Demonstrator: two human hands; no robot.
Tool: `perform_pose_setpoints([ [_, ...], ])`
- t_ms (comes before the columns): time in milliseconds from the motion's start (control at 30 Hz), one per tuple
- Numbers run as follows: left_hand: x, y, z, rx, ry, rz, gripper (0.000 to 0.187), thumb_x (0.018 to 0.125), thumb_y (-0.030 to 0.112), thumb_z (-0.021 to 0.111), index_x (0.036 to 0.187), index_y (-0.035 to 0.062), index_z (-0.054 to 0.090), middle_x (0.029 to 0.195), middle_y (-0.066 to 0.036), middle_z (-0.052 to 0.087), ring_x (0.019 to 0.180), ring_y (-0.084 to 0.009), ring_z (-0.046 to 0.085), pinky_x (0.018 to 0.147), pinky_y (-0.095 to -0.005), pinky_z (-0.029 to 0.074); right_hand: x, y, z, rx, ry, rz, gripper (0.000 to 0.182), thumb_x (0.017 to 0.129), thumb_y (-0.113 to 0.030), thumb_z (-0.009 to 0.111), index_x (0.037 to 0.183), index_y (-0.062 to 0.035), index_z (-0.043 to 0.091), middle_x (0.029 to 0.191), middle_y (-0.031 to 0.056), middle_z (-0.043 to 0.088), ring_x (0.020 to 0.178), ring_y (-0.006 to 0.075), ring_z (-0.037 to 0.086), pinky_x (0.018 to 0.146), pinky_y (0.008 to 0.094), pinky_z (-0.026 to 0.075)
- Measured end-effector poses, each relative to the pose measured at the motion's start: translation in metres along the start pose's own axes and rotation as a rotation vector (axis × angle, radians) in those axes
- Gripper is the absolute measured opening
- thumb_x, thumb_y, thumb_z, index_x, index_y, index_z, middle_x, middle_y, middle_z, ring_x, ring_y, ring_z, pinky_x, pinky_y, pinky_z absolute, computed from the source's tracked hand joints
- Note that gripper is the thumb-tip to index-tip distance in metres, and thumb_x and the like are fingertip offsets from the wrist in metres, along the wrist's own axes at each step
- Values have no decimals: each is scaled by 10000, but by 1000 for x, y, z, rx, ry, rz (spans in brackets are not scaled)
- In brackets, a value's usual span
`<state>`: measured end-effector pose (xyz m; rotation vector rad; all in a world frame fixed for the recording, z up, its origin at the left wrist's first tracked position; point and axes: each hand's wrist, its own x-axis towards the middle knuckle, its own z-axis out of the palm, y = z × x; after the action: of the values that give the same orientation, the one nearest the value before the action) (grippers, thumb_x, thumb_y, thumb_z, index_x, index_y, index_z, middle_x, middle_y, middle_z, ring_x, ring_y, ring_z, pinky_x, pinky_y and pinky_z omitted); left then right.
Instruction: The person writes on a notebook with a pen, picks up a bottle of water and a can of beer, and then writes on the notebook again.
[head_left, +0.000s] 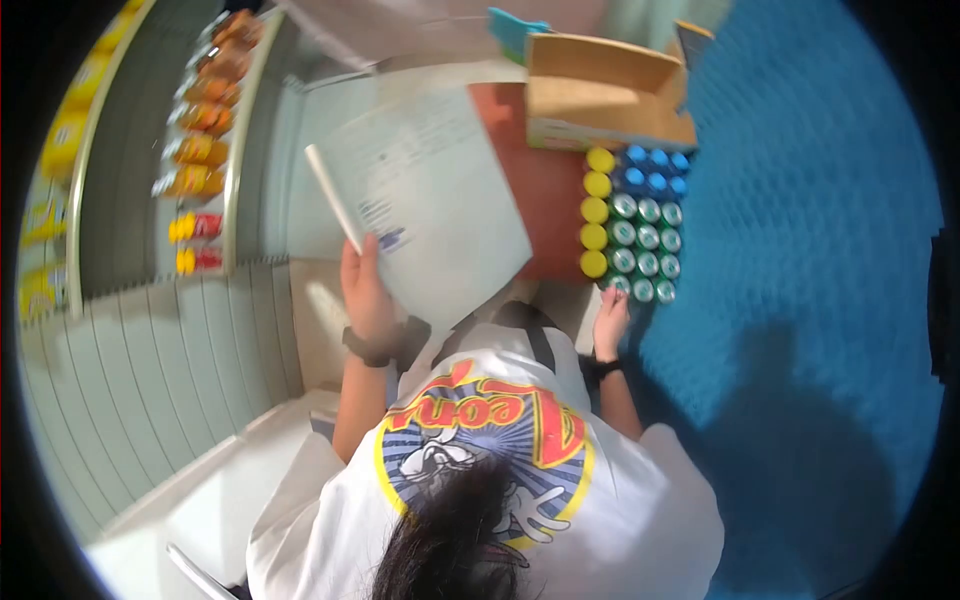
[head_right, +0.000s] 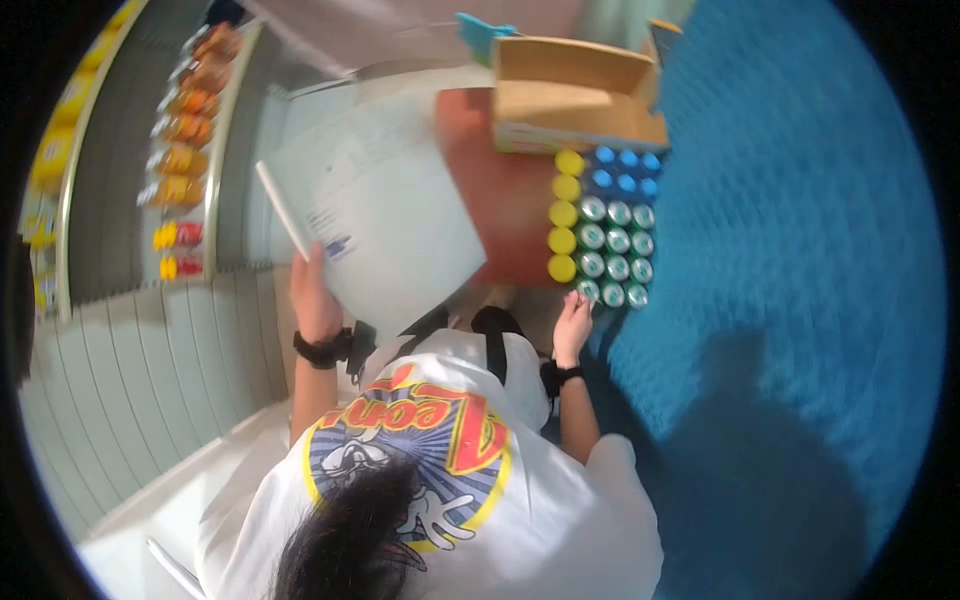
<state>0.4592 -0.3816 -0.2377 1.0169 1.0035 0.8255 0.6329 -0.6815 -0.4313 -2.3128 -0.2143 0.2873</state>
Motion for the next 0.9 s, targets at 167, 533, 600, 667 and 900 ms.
perform_pose_setpoints([
  [167,-4,45,-12,-188,10,94,332,905,182,458,1171,-15,437,1087,-86,536,976,-148,507,839,-286,412,3,-79,9,58,-298,-13,302,911,-303,430,921,-6,487,747,128,576,675,228,576,568,332,434],
  [533,35,164,-171,-278,138,346,347,912,153,437,1210,-23,413,1114,-78,532,997,-129,506,869,-265,392,-66,-411,79,1015,-579,-588,386,894,-96,354,1272,-25,320,1034,193,521,705,209,606,593,296,530],
  [600,41,184,-206,-249,172,409,347,912,149,435,1212,-24,412,1120,-77,531,994,-121,502,871,-261,388,-79,-457,101,1430,-752,-512,398,826,-219,424,1170,-20,451,1112,241,521,818,293,612,643,339,529],
  [667,48,201,-237,-236,200,470,344,913,143,429,1212,-25,412,1122,-74,530,989,-115,500,869,-257,386,-109,-516,121,1456,-619,-575,470,820,-320,442,1191,-39,382,1129,226,519,1028,319,525,859,416,427],
  [900,46,258,-302,-158,354,563,310,922,125,398,1188,-31,423,1110,-73,534,971,-105,499,856,-252,387,-150,-615,218,1337,-548,-716,403,904,-440,356,1054,-66,347,1216,205,452,1174,308,407,984,433,304],
])
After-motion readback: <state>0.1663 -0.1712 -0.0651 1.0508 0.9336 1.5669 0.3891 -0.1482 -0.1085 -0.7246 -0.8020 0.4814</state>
